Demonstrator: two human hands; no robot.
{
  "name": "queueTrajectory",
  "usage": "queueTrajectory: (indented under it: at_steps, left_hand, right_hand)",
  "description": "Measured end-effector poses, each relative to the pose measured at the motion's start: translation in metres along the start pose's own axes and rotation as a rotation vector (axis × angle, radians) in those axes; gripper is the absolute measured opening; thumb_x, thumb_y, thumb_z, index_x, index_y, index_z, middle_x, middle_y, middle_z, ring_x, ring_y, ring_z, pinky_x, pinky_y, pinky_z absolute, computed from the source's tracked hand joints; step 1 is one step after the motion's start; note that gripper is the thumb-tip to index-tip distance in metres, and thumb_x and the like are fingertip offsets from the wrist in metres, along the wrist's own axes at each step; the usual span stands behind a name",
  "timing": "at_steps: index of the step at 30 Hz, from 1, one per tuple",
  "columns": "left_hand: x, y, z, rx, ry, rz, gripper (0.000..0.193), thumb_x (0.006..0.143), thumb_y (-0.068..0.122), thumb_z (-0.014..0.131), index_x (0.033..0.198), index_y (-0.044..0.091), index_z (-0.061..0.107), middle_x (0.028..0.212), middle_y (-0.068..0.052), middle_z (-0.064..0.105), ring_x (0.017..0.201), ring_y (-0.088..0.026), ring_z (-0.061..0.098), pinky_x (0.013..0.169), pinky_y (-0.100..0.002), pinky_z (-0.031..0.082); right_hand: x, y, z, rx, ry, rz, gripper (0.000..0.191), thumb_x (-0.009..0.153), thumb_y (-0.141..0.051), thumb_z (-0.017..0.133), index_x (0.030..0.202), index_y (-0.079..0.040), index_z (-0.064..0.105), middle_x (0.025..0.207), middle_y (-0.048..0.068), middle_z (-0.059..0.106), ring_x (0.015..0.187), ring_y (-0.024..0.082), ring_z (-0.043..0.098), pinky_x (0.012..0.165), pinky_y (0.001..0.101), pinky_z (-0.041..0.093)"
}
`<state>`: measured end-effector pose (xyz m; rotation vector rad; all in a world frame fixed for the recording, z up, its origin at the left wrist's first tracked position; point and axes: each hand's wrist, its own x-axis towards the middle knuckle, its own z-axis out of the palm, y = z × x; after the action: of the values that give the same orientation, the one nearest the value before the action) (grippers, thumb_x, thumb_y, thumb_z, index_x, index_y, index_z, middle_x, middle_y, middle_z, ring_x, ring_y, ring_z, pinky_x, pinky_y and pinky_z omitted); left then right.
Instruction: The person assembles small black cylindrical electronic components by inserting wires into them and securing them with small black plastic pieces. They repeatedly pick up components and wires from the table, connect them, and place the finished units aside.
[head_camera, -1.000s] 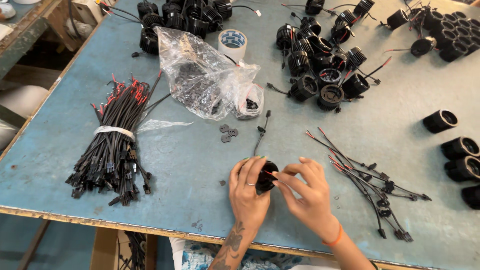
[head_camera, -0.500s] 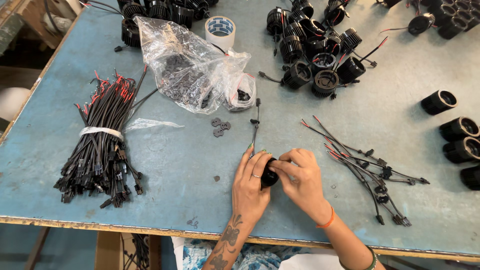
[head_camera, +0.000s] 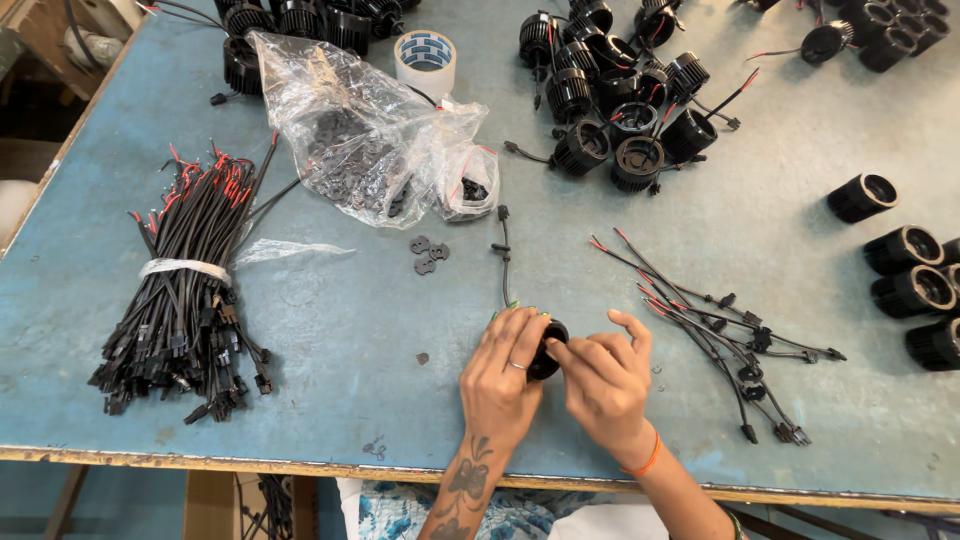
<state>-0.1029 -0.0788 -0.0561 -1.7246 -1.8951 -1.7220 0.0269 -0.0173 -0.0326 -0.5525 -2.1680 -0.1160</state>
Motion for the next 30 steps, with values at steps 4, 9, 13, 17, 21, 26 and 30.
queueTrajectory:
  at_steps: [4, 9, 13, 17, 21, 26, 30]
  left_hand:
    - [-0.001, 0.0, 0.0, -0.009, 0.039, -0.004, 0.059, 0.071, -0.008, 0.076, 0.126, 0.01, 0.065, 0.128, -0.009, 0.067, 0.124, -0.033, 0.065, 0.102, -0.042, 0.056]
    - [-0.001, -0.01, -0.006, -0.001, 0.045, -0.048, 0.067, 0.063, -0.011, 0.073, 0.126, 0.01, 0.066, 0.129, -0.01, 0.067, 0.125, -0.034, 0.065, 0.101, -0.043, 0.055]
    - [-0.005, -0.012, -0.008, 0.013, 0.022, -0.102, 0.07, 0.06, -0.011, 0.074, 0.126, 0.011, 0.064, 0.129, -0.011, 0.068, 0.125, -0.036, 0.064, 0.1, -0.044, 0.055]
    - [-0.006, -0.012, -0.002, 0.012, 0.044, -0.149, 0.069, 0.064, -0.009, 0.077, 0.128, 0.012, 0.063, 0.13, -0.011, 0.067, 0.126, -0.036, 0.063, 0.102, -0.044, 0.054]
    - [-0.007, -0.013, 0.001, 0.014, 0.033, -0.153, 0.07, 0.064, -0.008, 0.078, 0.129, 0.013, 0.063, 0.131, -0.011, 0.067, 0.125, -0.036, 0.063, 0.103, -0.045, 0.053]
    - [-0.005, -0.017, -0.002, -0.004, -0.052, -0.11, 0.074, 0.064, -0.004, 0.08, 0.133, 0.013, 0.06, 0.134, -0.01, 0.064, 0.133, -0.035, 0.057, 0.113, -0.05, 0.043]
    - [-0.001, -0.017, -0.005, 0.037, -0.121, -0.045, 0.084, 0.063, 0.003, 0.083, 0.14, 0.009, 0.051, 0.14, -0.011, 0.057, 0.142, -0.037, 0.044, 0.12, -0.061, 0.027]
  right_hand:
    - [0.002, -0.002, -0.003, -0.028, 0.001, -0.053, 0.033, 0.067, 0.005, 0.075, 0.098, -0.005, 0.079, 0.086, 0.002, 0.066, 0.074, 0.018, 0.06, 0.106, 0.0525, 0.043]
    - [0.024, 0.01, -0.011, 0.013, 0.116, 0.175, 0.023, 0.076, 0.005, 0.078, 0.093, -0.01, 0.079, 0.082, 0.001, 0.062, 0.081, 0.019, 0.059, 0.111, 0.0479, 0.044]
    - [0.04, 0.017, -0.036, -0.014, 0.082, 0.218, 0.017, 0.078, -0.001, 0.086, 0.092, -0.01, 0.08, 0.081, 0.001, 0.063, 0.079, 0.018, 0.056, 0.115, 0.0485, 0.043]
    - [0.035, 0.0, -0.055, -0.039, 0.068, 0.143, 0.018, 0.073, -0.005, 0.088, 0.088, -0.011, 0.079, 0.078, 0.0, 0.062, 0.078, 0.018, 0.056, 0.116, 0.0479, 0.042]
    - [0.035, -0.005, -0.068, -0.105, 0.108, 0.096, 0.02, 0.069, -0.007, 0.089, 0.086, -0.011, 0.08, 0.076, -0.001, 0.062, 0.075, 0.018, 0.054, 0.116, 0.0485, 0.04]
    - [0.056, 0.001, -0.076, -0.093, 0.046, 0.148, 0.019, 0.074, -0.006, 0.088, 0.089, -0.014, 0.08, 0.08, -0.002, 0.064, 0.079, 0.017, 0.056, 0.117, 0.0466, 0.041]
    - [0.091, 0.012, -0.068, -0.055, -0.04, 0.037, 0.018, 0.075, -0.01, 0.087, 0.09, -0.015, 0.08, 0.082, -0.002, 0.064, 0.081, 0.019, 0.056, 0.114, 0.0481, 0.04]
